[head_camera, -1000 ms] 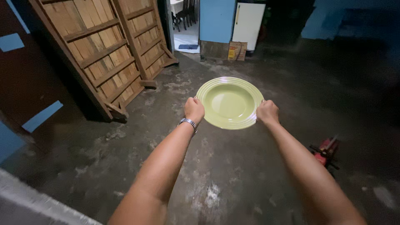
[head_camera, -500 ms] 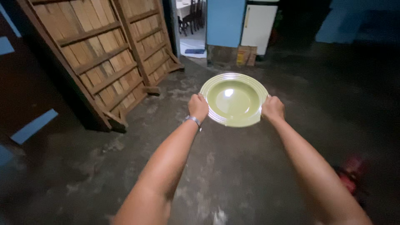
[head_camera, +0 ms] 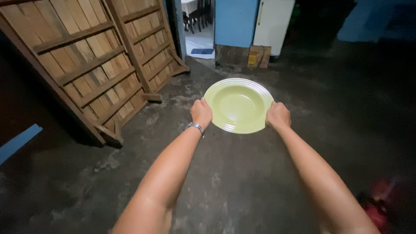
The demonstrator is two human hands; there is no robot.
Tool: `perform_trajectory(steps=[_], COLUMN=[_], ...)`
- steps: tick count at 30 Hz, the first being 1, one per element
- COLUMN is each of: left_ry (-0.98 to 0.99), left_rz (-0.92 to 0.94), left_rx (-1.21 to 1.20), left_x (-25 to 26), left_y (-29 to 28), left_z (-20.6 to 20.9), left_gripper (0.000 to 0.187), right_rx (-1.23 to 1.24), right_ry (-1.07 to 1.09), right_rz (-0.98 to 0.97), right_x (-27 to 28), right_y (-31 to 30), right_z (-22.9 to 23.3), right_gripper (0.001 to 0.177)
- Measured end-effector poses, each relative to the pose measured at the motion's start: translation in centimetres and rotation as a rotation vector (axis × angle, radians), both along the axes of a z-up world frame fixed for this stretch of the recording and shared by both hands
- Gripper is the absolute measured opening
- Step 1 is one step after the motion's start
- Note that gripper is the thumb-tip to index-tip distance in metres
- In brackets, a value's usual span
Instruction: The person takes plates and a glass one at a time from a dish drying rack, carries them, and places them onto a dining table by hand.
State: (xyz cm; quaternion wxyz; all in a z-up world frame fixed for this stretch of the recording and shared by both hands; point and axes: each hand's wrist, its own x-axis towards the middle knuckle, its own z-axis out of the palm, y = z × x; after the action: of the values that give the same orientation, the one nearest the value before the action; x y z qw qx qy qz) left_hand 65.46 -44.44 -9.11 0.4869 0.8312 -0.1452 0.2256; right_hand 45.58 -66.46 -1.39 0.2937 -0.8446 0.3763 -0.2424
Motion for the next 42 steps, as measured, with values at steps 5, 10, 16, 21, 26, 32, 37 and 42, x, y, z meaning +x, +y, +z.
perform_trajectory(steps=[5,10,16,21,26,32,37,42], left_ry=[0.004,0.048,0.104,0.151,0.126,0.158,0.196,0.209], left_rz=[0.052,0.093,0.092,0.067,0.068,0.056,0.080,0.109], left_rx=[-0.040,-0.014,0.008,-0.008,0.024,0.078,0.048,0.017], left_x=[5.9,9.9,16.6,23.6,31.9,38.7,45.0,50.6], left_y=[-5.4,-8.2,-11.4,-13.9,-17.1,-21.5,-24.9,-28.6], left_z=[2.7,4.8,6.6,6.5,8.2,8.2,8.6,10.0], left_gripper=[0.044,0.044,0.047,0.048,0.050,0.050,0.049,0.049], right_rx=[-0.073,-0.046,-0.027,-0.047,-0.042,0.002,-0.029,-0.057], right_ry=[-0.036,-0.036,-0.032,-0.040,-0.019,0.022,0.035,-0.019], right_rz=[0.027,0.074,0.075,0.045,0.057,0.018,0.039,0.105], right_x=[7.1,12.9,21.0,29.8,37.5,43.4,51.5,59.3], right_y=[-6.8,-10.2,-13.5,-17.5,-20.7,-23.7,-28.1,-32.9], right_z=[0.8,1.4,2.3,0.4,2.1,3.1,2.3,2.7], right_gripper=[0.055,0.056,0.055,0.053,0.053,0.052,0.053,0.051])
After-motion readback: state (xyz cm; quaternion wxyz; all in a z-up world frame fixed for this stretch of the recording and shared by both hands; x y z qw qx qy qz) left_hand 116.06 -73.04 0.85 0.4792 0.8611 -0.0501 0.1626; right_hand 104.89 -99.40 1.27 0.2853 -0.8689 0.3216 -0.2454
